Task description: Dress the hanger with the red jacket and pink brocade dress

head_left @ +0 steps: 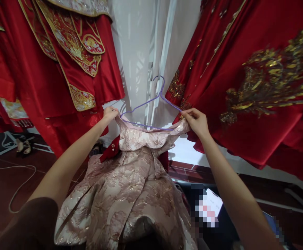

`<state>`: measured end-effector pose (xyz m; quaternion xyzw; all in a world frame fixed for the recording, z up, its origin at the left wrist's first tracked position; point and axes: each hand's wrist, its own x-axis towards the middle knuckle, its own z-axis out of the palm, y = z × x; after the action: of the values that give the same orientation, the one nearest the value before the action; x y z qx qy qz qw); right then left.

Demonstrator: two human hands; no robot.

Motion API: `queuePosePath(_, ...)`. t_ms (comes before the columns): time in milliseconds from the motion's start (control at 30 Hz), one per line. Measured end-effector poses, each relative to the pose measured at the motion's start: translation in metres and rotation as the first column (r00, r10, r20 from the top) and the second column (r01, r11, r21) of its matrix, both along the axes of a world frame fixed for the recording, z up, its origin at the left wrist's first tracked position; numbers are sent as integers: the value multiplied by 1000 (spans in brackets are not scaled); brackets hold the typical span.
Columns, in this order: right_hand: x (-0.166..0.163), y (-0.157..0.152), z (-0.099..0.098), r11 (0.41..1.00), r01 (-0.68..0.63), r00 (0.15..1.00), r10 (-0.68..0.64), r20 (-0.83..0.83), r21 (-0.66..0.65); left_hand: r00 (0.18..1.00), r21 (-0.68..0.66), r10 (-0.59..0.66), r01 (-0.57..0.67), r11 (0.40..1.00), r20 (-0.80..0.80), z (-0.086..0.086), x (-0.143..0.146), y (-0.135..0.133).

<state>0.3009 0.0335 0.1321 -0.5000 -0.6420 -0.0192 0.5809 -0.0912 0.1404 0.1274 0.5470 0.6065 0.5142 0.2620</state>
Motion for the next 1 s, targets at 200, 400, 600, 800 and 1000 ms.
queuePosePath(200, -5, 1, -5, 998, -52, 998, 51, -32, -35, 978, 152, -100, 129, 980, -185, 32, 41, -16)
queuePosePath(400, -3, 7, -12, 997, -66, 995, 62, -75, -47, 917, 322, -311, 381, 867, -250, 42, 72, -40)
queuePosePath(600, -2, 11, -14, 998, -48, 995, 44, -89, -43, 661, -225, -711, 675, 703, -239, 29, 22, -62)
queuePosePath(800, -4, 12, -17, 997, -71, 990, 66, -121, -37, 392, -424, -554, 373, 825, -734, -33, -15, -65)
queuePosePath(1000, -5, 8, -15, 996, -73, 991, 67, -112, -50, 332, -308, -411, 319, 896, -849, -86, -24, -56)
